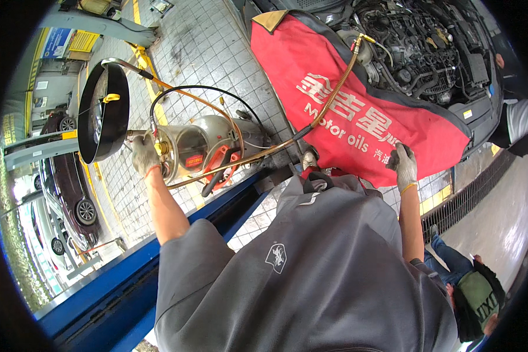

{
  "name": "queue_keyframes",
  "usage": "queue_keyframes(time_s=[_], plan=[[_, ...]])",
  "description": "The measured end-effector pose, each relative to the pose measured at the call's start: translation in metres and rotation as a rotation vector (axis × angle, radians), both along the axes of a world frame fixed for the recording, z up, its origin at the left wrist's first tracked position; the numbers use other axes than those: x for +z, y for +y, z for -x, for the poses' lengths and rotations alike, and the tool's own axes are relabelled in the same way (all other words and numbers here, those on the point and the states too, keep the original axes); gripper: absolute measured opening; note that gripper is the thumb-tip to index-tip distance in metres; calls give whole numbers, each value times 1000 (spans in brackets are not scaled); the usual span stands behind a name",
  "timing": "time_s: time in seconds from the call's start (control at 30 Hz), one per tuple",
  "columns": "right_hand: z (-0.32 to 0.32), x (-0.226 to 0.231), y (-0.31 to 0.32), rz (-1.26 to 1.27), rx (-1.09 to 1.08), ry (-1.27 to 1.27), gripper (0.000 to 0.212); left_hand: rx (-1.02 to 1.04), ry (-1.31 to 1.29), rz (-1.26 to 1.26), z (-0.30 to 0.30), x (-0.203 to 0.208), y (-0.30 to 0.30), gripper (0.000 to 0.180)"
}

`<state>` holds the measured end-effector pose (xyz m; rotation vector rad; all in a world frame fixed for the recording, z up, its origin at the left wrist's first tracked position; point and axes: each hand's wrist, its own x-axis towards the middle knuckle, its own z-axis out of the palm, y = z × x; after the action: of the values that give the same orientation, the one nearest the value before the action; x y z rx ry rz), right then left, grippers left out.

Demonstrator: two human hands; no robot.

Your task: The person operates a fluid extraction machine to remove oil from a car engine. They connect a hose to the engine, activate the machine, and monitor the process while the car is elevated on a lift.

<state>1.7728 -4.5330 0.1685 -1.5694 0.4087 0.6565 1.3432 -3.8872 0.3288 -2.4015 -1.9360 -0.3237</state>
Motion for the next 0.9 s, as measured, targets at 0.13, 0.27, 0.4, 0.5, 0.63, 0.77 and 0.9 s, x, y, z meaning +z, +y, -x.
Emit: queue_keyframes(time_s=[0.13, 0.27, 0.4, 0.5, 0.63, 0.77, 0.9], plan=[[1, -6, -8, -31, -32, 0, 25, 270, 19, -32, 31, -12, -46, 56], [-2, -9, -10, -6, -5, 0, 27, 304, 79, 153, 58, -45, -58, 75], [-8, -5, -10, -30, 24, -5, 29, 274, 116, 143, 87, -62, -39, 60], [-11, -3, -9, -25, 30, -8, 30, 286, 19, -108, 105, -68, -21, 47], [-8, -8, -9, -5, 61, 27, 31, 194, -153, 78, 116, -82, -2, 41], [-4, -17, -13, -7, 114, -44, 21, -56, -354, 244, 117, -90, 3, 52], [0, -15, -17, -18, 62, 69, 33, 340, 4, -134, 105, -74, -14, 91]])
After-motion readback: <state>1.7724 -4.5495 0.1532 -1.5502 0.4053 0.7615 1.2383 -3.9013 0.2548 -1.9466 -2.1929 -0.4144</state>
